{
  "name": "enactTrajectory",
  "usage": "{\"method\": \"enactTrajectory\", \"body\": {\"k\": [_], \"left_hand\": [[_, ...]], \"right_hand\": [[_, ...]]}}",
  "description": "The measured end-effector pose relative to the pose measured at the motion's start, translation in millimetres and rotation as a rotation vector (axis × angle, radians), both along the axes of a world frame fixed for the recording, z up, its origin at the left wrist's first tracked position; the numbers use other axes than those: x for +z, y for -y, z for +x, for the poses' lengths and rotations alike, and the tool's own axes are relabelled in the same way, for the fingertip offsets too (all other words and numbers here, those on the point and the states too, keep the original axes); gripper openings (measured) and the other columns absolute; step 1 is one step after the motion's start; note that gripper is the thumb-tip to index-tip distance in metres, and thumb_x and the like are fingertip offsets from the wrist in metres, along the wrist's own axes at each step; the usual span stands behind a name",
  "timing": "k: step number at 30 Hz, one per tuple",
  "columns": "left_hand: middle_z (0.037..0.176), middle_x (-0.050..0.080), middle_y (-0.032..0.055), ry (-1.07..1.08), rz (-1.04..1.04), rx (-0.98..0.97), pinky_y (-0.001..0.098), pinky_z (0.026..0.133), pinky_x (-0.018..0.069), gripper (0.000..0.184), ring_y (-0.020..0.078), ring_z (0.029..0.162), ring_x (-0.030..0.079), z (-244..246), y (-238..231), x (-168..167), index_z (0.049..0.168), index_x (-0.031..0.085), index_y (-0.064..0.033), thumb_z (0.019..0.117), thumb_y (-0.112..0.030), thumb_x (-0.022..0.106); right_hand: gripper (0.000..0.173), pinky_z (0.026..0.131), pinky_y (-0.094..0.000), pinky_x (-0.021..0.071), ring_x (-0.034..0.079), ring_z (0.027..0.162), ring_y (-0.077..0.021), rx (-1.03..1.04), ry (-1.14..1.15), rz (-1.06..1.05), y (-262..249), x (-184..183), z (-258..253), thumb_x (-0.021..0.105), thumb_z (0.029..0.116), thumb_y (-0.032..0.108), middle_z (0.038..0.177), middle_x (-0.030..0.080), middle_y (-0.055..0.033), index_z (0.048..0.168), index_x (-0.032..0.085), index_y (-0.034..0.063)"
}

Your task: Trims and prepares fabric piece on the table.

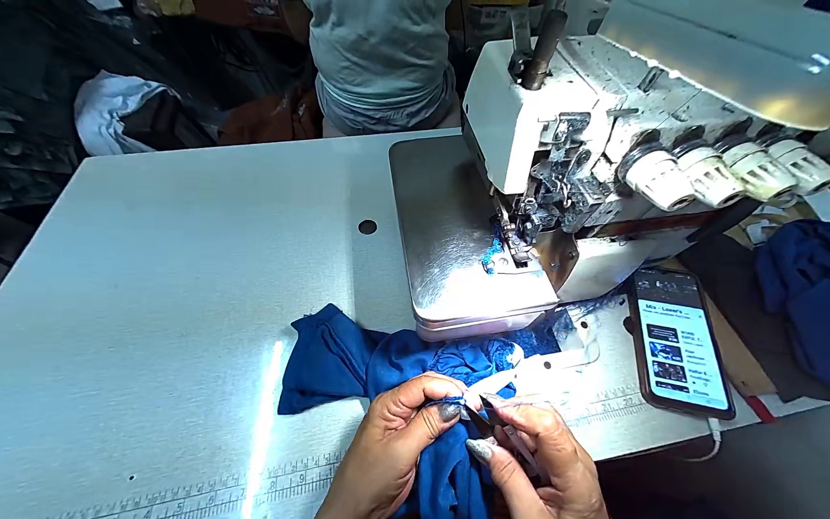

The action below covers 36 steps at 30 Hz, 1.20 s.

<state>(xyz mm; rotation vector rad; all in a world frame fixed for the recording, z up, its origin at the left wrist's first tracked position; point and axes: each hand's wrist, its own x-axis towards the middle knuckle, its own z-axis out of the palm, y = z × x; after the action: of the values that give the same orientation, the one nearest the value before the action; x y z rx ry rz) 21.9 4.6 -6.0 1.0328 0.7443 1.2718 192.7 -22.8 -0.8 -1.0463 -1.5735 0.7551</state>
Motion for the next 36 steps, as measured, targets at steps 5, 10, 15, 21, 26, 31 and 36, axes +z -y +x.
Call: {"method": "enactTrajectory", "body": {"k": [5,10,15,21,26,31,36], "left_hand": [[0.106,0.073,0.0021,0.022,-0.017,-0.007,0.0246,0.093,0.0551,0.013,0.0067,0.101,0.067,-0.5,0.0,1.0,0.103,0.076,-0.0078,0.0987,-0.009,0.063],[0.107,0.073,0.0023,0.023,-0.013,-0.018,0.0252,0.094,0.0549,0.015,0.0074,0.103,0.067,-0.9,0.0,0.8,0.104,0.076,-0.0081,0.0995,-0.008,0.062],[0.108,0.073,0.0024,0.015,0.006,-0.028,0.0255,0.095,0.0544,0.016,0.0077,0.103,0.067,-0.8,-0.3,0.1,0.105,0.075,-0.0079,0.1003,-0.008,0.060],[0.109,0.072,0.0027,-0.003,0.028,-0.031,0.0260,0.096,0.0537,0.015,0.0080,0.105,0.066,-1.2,0.2,-1.7,0.106,0.075,-0.0077,0.1009,-0.009,0.060],[0.108,0.072,0.0029,0.007,0.026,-0.029,0.0260,0.096,0.0538,0.016,0.0081,0.105,0.066,-1.3,0.1,-1.4,0.106,0.074,-0.0073,0.1013,-0.009,0.059],[0.109,0.072,0.0034,0.001,0.022,-0.036,0.0268,0.096,0.0540,0.016,0.0087,0.104,0.066,-1.7,-0.2,-2.2,0.107,0.074,-0.0074,0.1017,-0.010,0.059],[0.109,0.072,0.0031,0.006,0.031,-0.048,0.0265,0.096,0.0536,0.017,0.0084,0.105,0.066,-2.0,-0.6,-1.4,0.107,0.074,-0.0076,0.1023,-0.011,0.059]], "right_hand": [[0.025,0.082,-0.0153,0.0553,0.064,0.092,-0.0037,0.044,-0.002,-0.070,2.4,6.7,1.8,0.068,0.0901,0.001,0.104,0.066,-0.0118,0.114,0.064,-0.0053],[0.027,0.081,-0.0155,0.0557,0.065,0.090,-0.0036,0.035,-0.009,-0.111,3.4,11.3,1.6,0.068,0.0897,0.001,0.103,0.066,-0.0118,0.115,0.064,-0.0074],[0.028,0.079,-0.0156,0.0559,0.065,0.089,-0.0045,0.049,0.033,-0.130,1.5,17.7,5.1,0.068,0.0890,0.000,0.103,0.067,-0.0126,0.115,0.065,-0.0086],[0.030,0.076,-0.0157,0.0564,0.064,0.086,-0.0035,0.012,-0.013,-0.165,1.8,19.0,3.6,0.066,0.0899,-0.001,0.103,0.066,-0.0123,0.118,0.062,-0.0100],[0.031,0.071,-0.0163,0.0571,0.064,0.082,-0.0031,0.020,-0.048,-0.198,0.9,21.8,6.6,0.068,0.0899,-0.001,0.105,0.067,-0.0120,0.119,0.062,-0.0100],[0.029,0.075,-0.0148,0.0563,0.064,0.084,-0.0035,0.075,0.048,-0.182,-0.8,25.0,10.8,0.067,0.0893,0.000,0.103,0.067,-0.0145,0.116,0.066,-0.0114],[0.031,0.072,-0.0147,0.0549,0.063,0.082,-0.0037,0.098,0.069,-0.193,-1.5,28.7,12.3,0.067,0.0895,0.000,0.100,0.066,-0.0116,0.119,0.067,-0.0097]]}}
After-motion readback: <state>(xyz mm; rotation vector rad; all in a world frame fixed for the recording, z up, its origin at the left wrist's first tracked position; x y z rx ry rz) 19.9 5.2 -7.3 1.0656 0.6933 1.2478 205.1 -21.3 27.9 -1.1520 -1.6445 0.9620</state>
